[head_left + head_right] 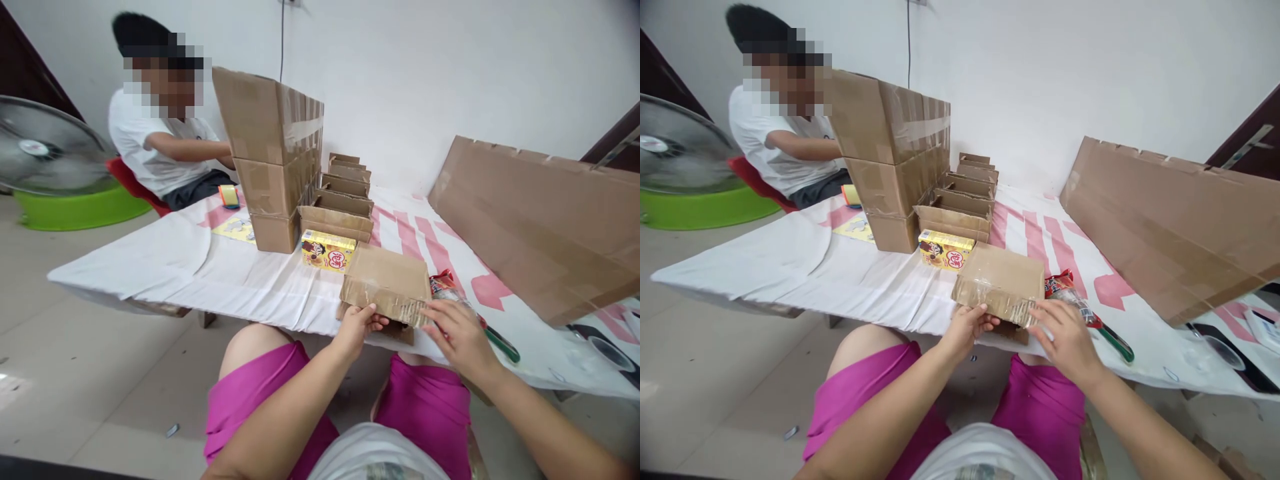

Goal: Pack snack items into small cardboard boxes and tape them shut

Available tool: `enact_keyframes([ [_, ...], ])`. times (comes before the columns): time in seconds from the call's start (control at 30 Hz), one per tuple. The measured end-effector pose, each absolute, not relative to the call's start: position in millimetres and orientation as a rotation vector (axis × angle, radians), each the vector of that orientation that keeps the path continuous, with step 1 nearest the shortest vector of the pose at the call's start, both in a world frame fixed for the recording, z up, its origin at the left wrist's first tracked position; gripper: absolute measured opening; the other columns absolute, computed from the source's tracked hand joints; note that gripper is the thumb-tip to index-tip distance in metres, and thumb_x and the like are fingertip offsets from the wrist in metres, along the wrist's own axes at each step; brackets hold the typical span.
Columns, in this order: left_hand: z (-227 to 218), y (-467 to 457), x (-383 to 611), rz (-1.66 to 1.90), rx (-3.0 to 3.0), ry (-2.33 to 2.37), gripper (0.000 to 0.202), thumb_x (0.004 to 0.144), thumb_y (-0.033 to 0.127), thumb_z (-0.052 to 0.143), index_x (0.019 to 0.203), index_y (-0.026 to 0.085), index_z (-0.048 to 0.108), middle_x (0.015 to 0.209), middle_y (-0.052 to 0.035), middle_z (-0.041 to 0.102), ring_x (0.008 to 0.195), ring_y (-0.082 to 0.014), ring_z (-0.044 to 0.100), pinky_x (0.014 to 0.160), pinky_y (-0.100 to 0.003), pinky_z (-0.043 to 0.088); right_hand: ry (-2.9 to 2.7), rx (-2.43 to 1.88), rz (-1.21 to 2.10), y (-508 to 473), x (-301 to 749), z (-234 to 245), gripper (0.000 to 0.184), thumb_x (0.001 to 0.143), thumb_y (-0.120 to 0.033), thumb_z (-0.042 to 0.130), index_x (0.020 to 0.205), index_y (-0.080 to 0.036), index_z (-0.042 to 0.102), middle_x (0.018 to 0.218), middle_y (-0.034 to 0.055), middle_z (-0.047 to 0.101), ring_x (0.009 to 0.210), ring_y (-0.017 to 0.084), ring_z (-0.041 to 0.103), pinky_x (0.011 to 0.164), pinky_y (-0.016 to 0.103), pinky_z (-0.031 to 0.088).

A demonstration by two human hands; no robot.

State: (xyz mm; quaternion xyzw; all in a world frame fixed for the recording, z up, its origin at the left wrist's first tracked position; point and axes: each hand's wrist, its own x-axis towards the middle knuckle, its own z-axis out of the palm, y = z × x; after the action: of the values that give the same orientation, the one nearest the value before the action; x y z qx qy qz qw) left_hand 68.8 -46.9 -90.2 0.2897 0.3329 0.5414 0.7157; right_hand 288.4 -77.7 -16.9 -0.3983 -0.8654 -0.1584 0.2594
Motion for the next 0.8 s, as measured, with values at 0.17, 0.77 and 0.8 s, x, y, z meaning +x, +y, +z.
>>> enact_keyframes([
  [0.17, -96, -49, 76, 1.236, 0.517, 0.683, 0.042, 0.057, 0.043, 0.082, 0.074, 0.009, 0.063, 0.063, -0.0052, 0.065, 0.062, -0.0142, 0.065, 0.058, -0.021, 0.046, -1.784, -1.514, -0.473, -55, 371, -38, 0.035, 0.093, -0.035, 0.037, 0.101, -0.016, 0.065, 0.098, 0.0133, 0.067, 0.098, 0.026, 0.059, 0.091, 0.044, 0.045],
  [0.77, -91, -51, 77, 1.395, 0.492, 0.646, 0.042, 0.066, 0.051, 0.073, 0.078, 0.015, 0.057, 0.057, -0.0006, 0.059, 0.064, -0.019, 0.067, 0.055, -0.024, 0.044, -1.441, -2.45, -0.157, -58, 448, -93, 0.053, 0.084, -0.034, 0.042, 0.126, -0.006, 0.057, 0.111, 0.0243, 0.06, 0.114, 0.037, 0.054, 0.097, 0.049, 0.041],
  [0.8, -90, -51, 76, 1.393, 0.491, 0.64, 0.041, 0.066, 0.05, 0.073, 0.077, 0.015, 0.056, 0.057, -0.0006, 0.059, 0.065, -0.019, 0.067, 0.055, -0.024, 0.044, -1.372, -2.391, -0.148, -58, 446, -91, 0.052, 0.083, -0.035, 0.044, 0.124, -0.007, 0.058, 0.108, 0.0237, 0.061, 0.111, 0.037, 0.056, 0.093, 0.05, 0.044],
])
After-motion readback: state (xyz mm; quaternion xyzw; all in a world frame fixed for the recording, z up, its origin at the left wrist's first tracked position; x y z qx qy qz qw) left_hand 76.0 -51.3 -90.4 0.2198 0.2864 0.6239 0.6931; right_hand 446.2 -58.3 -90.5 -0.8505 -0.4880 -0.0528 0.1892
